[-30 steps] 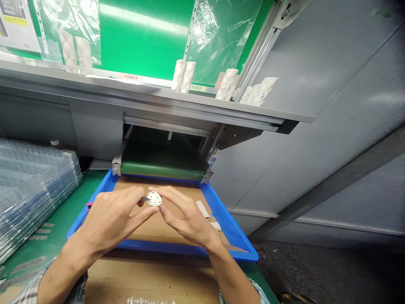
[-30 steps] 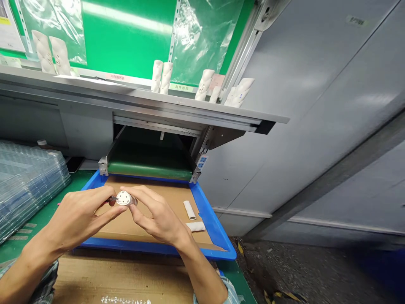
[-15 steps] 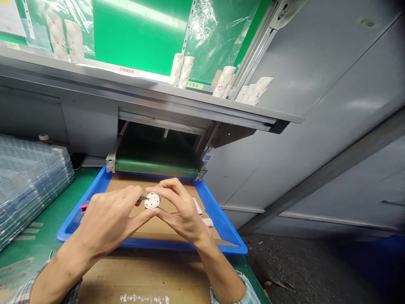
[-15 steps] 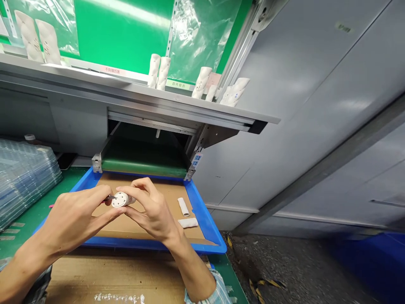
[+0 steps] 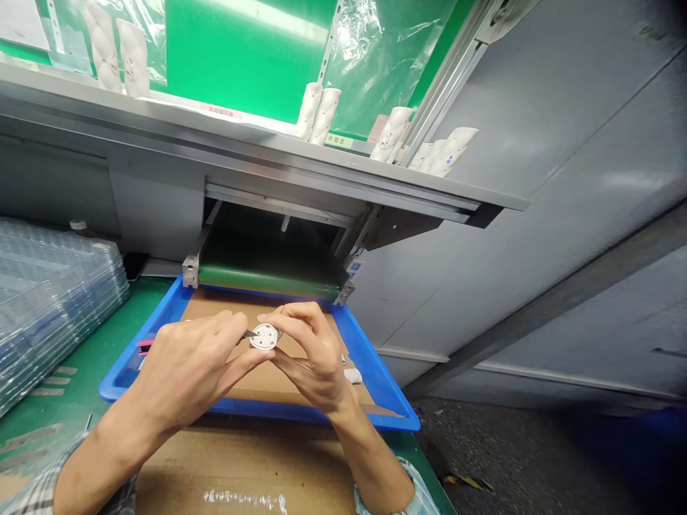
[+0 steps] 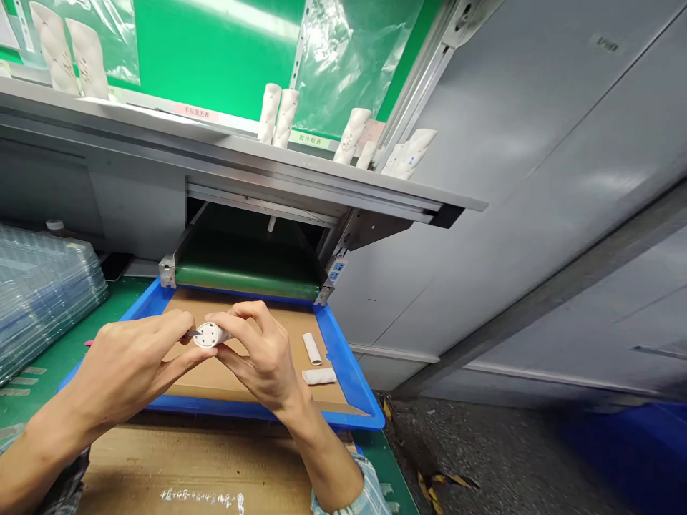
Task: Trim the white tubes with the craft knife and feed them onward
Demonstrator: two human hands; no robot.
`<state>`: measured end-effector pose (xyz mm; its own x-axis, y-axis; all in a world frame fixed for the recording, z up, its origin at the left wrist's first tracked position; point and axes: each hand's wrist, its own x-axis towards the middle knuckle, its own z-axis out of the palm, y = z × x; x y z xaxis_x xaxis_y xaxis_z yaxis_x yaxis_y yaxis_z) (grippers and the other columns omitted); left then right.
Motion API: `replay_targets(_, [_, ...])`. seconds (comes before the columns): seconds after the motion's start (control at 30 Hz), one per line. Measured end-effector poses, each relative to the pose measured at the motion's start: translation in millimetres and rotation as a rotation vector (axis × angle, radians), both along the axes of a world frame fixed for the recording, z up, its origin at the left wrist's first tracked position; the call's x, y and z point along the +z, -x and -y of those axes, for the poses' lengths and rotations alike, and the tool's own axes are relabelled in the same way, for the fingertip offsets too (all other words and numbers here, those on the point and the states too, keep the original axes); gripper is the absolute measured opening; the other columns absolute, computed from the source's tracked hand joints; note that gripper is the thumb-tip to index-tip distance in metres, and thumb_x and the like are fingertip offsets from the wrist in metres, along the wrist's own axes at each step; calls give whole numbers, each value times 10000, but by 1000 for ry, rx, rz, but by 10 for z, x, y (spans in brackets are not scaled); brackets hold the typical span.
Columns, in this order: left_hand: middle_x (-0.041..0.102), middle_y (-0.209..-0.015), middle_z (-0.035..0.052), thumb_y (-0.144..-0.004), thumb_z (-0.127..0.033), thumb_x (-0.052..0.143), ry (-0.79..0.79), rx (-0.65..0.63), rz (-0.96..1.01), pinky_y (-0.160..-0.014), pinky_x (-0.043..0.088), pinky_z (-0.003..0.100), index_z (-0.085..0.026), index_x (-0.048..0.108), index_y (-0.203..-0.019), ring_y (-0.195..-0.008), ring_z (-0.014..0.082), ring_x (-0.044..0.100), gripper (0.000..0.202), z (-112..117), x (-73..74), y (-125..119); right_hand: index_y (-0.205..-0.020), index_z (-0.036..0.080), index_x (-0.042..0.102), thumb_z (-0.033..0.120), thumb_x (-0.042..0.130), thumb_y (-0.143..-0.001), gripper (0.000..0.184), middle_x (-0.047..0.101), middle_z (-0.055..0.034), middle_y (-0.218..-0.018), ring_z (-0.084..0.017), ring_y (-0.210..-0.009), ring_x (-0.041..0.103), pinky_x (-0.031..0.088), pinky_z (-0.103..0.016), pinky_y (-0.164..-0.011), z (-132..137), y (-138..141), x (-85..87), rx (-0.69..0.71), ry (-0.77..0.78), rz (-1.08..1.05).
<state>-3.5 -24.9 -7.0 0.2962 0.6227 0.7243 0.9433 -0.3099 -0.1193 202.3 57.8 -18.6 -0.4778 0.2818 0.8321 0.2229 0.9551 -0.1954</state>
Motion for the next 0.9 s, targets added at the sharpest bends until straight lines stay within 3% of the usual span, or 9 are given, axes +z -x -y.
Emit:
replay_targets(0.27, [651, -634, -18, -1198, -476, 273, 21, -47, 32, -529, 253, 351, -239, 534, -802, -491, 173, 578, 530, 12, 18, -37, -1366, 329, 707, 211, 758, -1034, 357, 675, -59, -1081, -226, -956, 756, 688, -369, -841, 34, 15, -7, -64, -38, -27])
replay_targets(0.43, [650, -652, -22, -1183, -530, 300, 26, -34, 69, -538, 283, 349, -245, 518, -839, -511, 184, 617, 497, 23, 2, -29, -1320, 308, 714, 194, 764, -1029, 317, 670, -59, -1081, -216, -942, 748, 679, -360, -841, 59, 22, 11, -66, -41, -58])
replay_targets(0.67, [669, -675, -24, -1181, -546, 270, 53, -1, 53, -522, 289, 354, -251, 505, -863, -507, 196, 643, 494, 17, -10, -21, -1317, 291, 686, 239, 754, -1045, 285, 676, -65, -1070, -212, -888, 745, 669, -359, -775, 48, 36, -13, -108, -120, -51])
replay_targets(0.9, [620, -653, -50, -1185, -523, 267, 64, -48, 90, -515, 302, 348, -267, 465, -851, -488, 180, 605, 465, 9, 3, -20, -1308, 269, 676, 259, 736, -1060, 256, 683, -73, -1026, -215, -870, 727, 659, -351, -759, 39, 51, -33, -142, -172, -73])
